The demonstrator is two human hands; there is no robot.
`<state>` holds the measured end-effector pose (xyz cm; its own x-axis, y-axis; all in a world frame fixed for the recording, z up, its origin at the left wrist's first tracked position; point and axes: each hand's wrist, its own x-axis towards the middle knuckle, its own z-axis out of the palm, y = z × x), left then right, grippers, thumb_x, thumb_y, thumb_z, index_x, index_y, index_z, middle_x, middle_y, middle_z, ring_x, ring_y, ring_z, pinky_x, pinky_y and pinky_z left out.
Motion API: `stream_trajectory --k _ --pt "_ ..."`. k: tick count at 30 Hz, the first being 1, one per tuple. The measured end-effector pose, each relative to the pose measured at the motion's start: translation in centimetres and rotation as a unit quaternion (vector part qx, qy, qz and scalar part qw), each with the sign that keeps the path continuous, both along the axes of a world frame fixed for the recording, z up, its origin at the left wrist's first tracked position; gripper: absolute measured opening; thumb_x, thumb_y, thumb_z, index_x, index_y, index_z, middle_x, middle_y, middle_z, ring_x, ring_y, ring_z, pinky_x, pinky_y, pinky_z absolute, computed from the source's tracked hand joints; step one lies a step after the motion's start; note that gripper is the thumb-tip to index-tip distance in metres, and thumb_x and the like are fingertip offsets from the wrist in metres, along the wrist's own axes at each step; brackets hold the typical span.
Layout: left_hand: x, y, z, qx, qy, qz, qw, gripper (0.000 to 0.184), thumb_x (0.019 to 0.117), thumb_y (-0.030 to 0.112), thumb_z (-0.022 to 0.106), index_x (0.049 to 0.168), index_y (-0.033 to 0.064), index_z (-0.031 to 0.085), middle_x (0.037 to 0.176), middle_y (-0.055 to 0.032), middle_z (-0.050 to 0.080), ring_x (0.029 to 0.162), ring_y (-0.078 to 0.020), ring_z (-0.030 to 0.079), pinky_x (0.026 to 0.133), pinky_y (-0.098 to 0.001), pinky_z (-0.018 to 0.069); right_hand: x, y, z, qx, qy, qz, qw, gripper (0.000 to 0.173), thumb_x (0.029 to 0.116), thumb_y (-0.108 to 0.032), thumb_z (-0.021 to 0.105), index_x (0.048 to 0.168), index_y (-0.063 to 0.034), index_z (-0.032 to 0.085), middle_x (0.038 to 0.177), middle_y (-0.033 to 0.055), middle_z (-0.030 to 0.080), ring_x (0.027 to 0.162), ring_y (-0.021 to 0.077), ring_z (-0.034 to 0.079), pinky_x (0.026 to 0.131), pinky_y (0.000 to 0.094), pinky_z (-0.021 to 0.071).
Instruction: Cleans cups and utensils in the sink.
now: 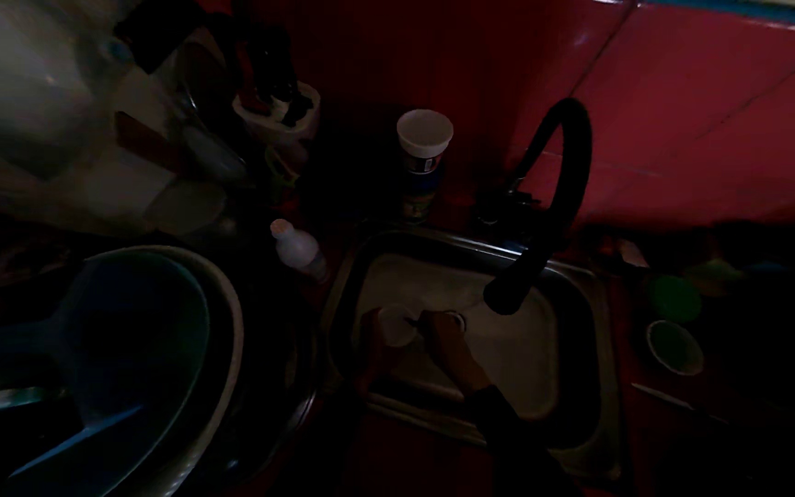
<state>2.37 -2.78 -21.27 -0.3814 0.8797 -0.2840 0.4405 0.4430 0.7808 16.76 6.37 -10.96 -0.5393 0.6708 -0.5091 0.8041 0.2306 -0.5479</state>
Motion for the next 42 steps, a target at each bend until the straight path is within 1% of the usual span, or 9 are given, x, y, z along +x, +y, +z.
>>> stream_trajectory --k 11,14,16,19,23,27,33,37,42 --pt "-1.6 -0.7 0.4 -0.088 0.057 -0.019 0.994 0.113 0.0713 0.044 0.090 0.157 0.0004 0.031 0.155 -0.0245 0.042 0.143 -0.0369 0.043 0.118 -0.0488 0.0364 -1.7 2.0 -1.0 -0.050 -0.001 0.046 0.998 0.022 0.1001 -0.014 0.063 0.113 0.0022 0.070 0.109 0.0214 0.069 0.103 0.0345 0.066 0.094 0.0511 0.0525" --pt "-1.9 -0.8 2.9 -0.130 0.053 0.004 0.990 0.116 0.0725 0.033 0.090 0.161 0.0019 0.022 0.164 -0.0254 0.026 0.150 -0.0403 0.030 0.121 -0.0525 0.0306 -1.0 3.2 -1.8 -0.063 0.080 -0.051 0.993 0.043 0.0958 -0.024 0.074 0.132 -0.0036 0.061 0.102 0.0174 0.070 0.089 0.0295 0.068 0.082 0.0474 0.0566" --pt "-1.6 -0.6 7.0 -0.128 0.064 0.067 0.987 0.098 0.0781 0.019 0.085 0.157 -0.0004 0.030 0.159 -0.0254 0.035 0.145 -0.0409 0.038 0.117 -0.0537 0.0355 -0.2 3.5 -2.2 -0.071 0.117 -0.105 0.985 0.050 0.1001 -0.027 0.068 0.144 -0.0066 0.052 0.116 0.0204 0.068 0.096 0.0321 0.069 0.083 0.0490 0.0568" --pt "-1.0 -0.4 10.2 -0.021 0.063 0.206 0.976 0.080 0.0867 0.007 0.076 0.152 -0.0079 0.032 0.146 -0.0311 0.048 0.133 -0.0426 0.052 0.109 -0.0549 0.0445 1.0 3.5 -2.5 -0.069 0.149 -0.206 0.965 0.043 0.1059 -0.025 0.058 0.145 -0.0063 0.051 0.134 0.0220 0.061 0.108 0.0360 0.066 0.089 0.0534 0.0547" --pt "-1.6 0.6 10.7 0.130 0.064 0.313 0.939 0.094 0.0912 0.009 0.073 0.159 -0.0034 0.009 0.158 -0.0311 0.031 0.141 -0.0421 0.043 0.112 -0.0527 0.0423 2.5 3.2 -1.5 -0.104 0.214 -0.305 0.922 0.026 0.1053 -0.017 0.057 0.126 -0.0024 0.064 0.108 0.0122 0.068 0.086 0.0174 0.063 0.075 0.0347 0.0535" --pt "-3.9 3.0 11.8 0.188 0.088 0.370 0.905 0.104 0.0879 0.013 0.079 0.161 -0.0010 0.006 0.160 -0.0299 0.029 0.143 -0.0402 0.042 0.115 -0.0500 0.0402 3.7 3.5 -1.5 -0.181 0.255 -0.360 0.879 0.028 0.1034 -0.008 0.058 0.129 0.0018 0.060 0.118 0.0127 0.070 0.100 0.0143 0.069 0.088 0.0296 0.0563" --pt "-8.9 7.4 9.2 0.312 0.043 0.418 0.852 0.098 0.0841 0.011 0.082 0.157 -0.0058 0.019 0.151 -0.0287 0.043 0.136 -0.0312 0.050 0.114 -0.0389 0.0433 4.5 3.4 -1.6 -0.196 0.288 -0.385 0.854 0.025 0.1066 -0.016 0.054 0.120 0.0028 0.064 0.108 0.0131 0.071 0.094 0.0184 0.067 0.082 0.0341 0.0554" --pt "-9.6 7.1 9.5 0.317 0.044 0.370 0.872 0.092 0.0812 0.009 0.084 0.153 -0.0082 0.029 0.146 -0.0310 0.048 0.132 -0.0351 0.054 0.112 -0.0428 0.0447 4.8 2.6 -1.0 -0.184 0.292 -0.407 0.845 0.039 0.1101 -0.028 0.047 0.133 0.0033 0.053 0.109 0.0157 0.071 0.096 0.0201 0.068 0.084 0.0360 0.0551" --pt "-7.3 4.6 12.8 0.278 0.058 0.284 0.916 0.091 0.0770 0.026 0.089 0.150 0.0009 0.040 0.137 -0.0226 0.058 0.124 -0.0273 0.061 0.105 -0.0440 0.0517 6.1 2.0 -0.9 -0.159 0.283 -0.357 0.876 0.030 0.1084 -0.023 0.050 0.124 -0.0004 0.061 0.110 0.0109 0.070 0.096 0.0169 0.064 0.085 0.0356 0.0532"
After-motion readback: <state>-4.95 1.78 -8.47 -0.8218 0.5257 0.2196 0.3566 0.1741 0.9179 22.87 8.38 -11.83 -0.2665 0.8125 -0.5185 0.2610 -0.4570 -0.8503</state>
